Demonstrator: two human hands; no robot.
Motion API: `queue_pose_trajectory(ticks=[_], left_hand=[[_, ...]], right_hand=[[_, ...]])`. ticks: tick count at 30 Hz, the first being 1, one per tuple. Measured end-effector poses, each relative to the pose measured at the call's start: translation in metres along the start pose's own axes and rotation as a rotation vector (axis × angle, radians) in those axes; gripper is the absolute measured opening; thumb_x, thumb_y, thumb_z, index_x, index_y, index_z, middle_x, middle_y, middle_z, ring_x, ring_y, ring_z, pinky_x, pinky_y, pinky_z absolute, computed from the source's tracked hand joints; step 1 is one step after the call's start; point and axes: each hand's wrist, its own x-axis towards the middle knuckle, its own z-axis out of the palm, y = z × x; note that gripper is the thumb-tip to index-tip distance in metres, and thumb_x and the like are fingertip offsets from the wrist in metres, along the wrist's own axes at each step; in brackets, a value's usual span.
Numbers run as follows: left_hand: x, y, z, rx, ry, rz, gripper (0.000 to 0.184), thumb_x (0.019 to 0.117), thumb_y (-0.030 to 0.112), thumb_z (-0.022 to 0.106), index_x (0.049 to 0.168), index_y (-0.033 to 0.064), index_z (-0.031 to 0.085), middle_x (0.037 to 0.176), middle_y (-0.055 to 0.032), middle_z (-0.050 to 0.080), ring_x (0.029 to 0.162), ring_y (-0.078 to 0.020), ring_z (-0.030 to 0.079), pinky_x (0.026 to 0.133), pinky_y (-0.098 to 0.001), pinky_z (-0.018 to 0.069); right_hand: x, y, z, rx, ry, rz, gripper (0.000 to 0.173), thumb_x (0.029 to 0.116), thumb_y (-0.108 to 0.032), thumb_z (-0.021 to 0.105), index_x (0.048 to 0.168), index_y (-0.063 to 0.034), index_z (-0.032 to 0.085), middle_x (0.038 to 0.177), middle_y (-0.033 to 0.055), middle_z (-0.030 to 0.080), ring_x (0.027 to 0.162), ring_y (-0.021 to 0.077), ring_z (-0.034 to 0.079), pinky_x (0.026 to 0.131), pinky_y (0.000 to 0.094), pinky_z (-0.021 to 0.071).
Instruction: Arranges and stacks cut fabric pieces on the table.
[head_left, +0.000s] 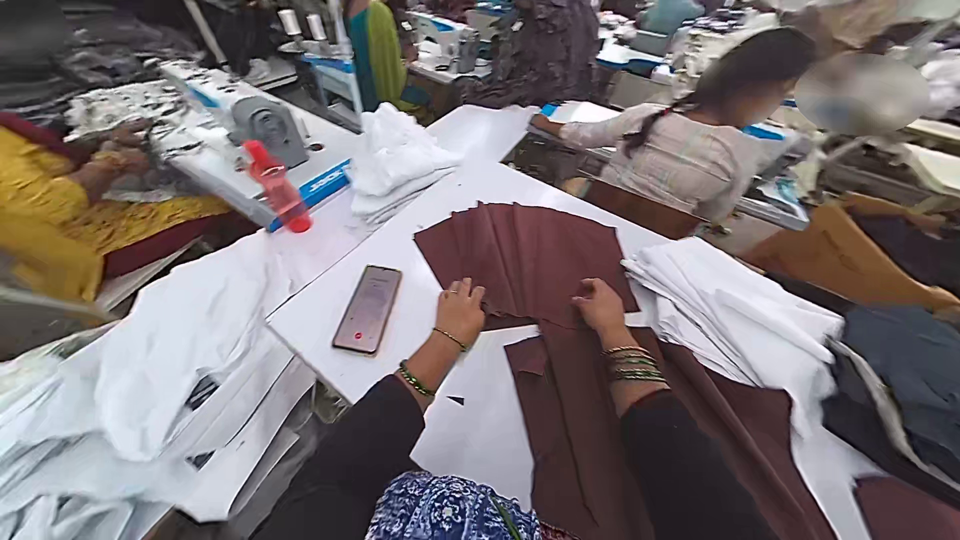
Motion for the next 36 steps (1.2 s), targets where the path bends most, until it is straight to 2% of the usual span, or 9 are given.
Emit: queue_pose_trajectory(ticks=[5,12,16,18,23,26,29,33,36], left_hand=[[-0.017,-0.011,0.008,-0.105,0.015,0.056,0.043,0.1008,0.012,0.045,0.141,0.0078,0.058,0.16,-0.0205,0.04,0.15,-0.0373,0.034,0.119,-0.0571,0.0274],[-0.022,-0.029,0.03,-0.705,0.545,0.29,0.038,0.0866,0.0,0.05,0.121,-0.0099,0.061,0.149,-0.0311,0.046,0.141,-0.0424,0.045,0.112,-0.054,0.041],[-0.019,-0.034,0.031,-0.838,0.711,0.365,0.035,0.0897,0.005,0.046,0.115,-0.013,0.061,0.142,-0.0323,0.052,0.137,-0.0403,0.049,0.113,-0.0496,0.0403],[-0.018,-0.034,0.031,-0.855,0.703,0.385,0.035,0.0915,0.006,0.045,0.115,-0.0129,0.061,0.138,-0.0311,0.055,0.136,-0.0384,0.05,0.115,-0.0469,0.0386],[-0.021,-0.029,0.021,-0.829,0.525,0.452,0.034,0.0926,0.008,0.046,0.111,-0.0047,0.072,0.127,-0.0215,0.069,0.136,-0.0396,0.054,0.12,-0.0628,0.0231],[-0.021,-0.018,0.011,-0.674,0.239,0.499,0.034,0.0976,0.01,0.049,0.12,-0.0033,0.071,0.135,-0.0207,0.065,0.14,-0.0378,0.051,0.121,-0.0568,0.027],[-0.016,-0.007,-0.002,-0.25,-0.127,0.369,0.049,0.1047,0.03,0.052,0.146,0.0023,0.054,0.157,-0.0237,0.043,0.151,-0.0411,0.032,0.121,-0.0588,0.0245],[-0.012,-0.012,0.002,-0.025,-0.123,0.232,0.061,0.1032,0.046,0.056,0.15,0.0069,0.051,0.161,-0.0254,0.036,0.15,-0.0457,0.032,0.113,-0.0696,0.0277],[-0.014,-0.015,0.002,0.008,-0.117,0.199,0.061,0.1029,0.045,0.057,0.151,0.0084,0.05,0.163,-0.0224,0.034,0.152,-0.0434,0.029,0.115,-0.0694,0.023]], right_hand=[[0.0,-0.026,0.016,0.185,0.249,-0.338,0.029,0.0976,-0.003,0.056,0.123,0.0067,0.065,0.107,0.0256,0.068,0.098,0.0342,0.065,0.091,0.0496,0.0489],[-0.027,-0.113,0.083,0.018,-0.074,-0.89,0.025,0.0975,-0.007,0.056,0.113,0.0029,0.074,0.11,0.0224,0.072,0.112,0.0407,0.065,0.106,0.0609,0.0413],[-0.059,-0.12,0.109,0.009,-0.207,-0.961,0.028,0.0964,-0.007,0.054,0.115,0.0053,0.072,0.121,0.0243,0.07,0.12,0.0411,0.063,0.108,0.0587,0.0415],[-0.082,-0.113,0.114,-0.008,-0.208,-0.917,0.033,0.0975,-0.011,0.057,0.119,0.0103,0.068,0.124,0.027,0.068,0.122,0.0411,0.062,0.11,0.0542,0.0426],[-0.143,-0.089,0.099,0.0,-0.451,-0.829,0.037,0.0995,-0.015,0.059,0.126,0.0103,0.064,0.132,0.0285,0.063,0.129,0.0397,0.058,0.112,0.0503,0.0411],[-0.175,-0.054,0.085,0.187,-0.336,-0.931,0.029,0.0984,-0.012,0.058,0.12,0.004,0.07,0.119,0.0208,0.072,0.113,0.0328,0.069,0.1,0.046,0.053],[-0.197,-0.014,0.055,0.236,0.032,-0.764,0.028,0.0983,-0.012,0.055,0.114,0.0005,0.074,0.111,0.0142,0.075,0.105,0.0241,0.072,0.096,0.0407,0.0564],[-0.218,0.057,0.009,0.28,0.451,-0.205,0.03,0.1016,-0.011,0.049,0.113,0.0056,0.071,0.104,0.0173,0.073,0.094,0.0186,0.071,0.087,0.034,0.0566],[-0.22,0.089,0.0,0.238,0.373,0.195,0.039,0.103,-0.02,0.059,0.133,0.0052,0.06,0.112,0.0224,0.07,0.099,0.0295,0.067,0.093,0.0462,0.0511]])
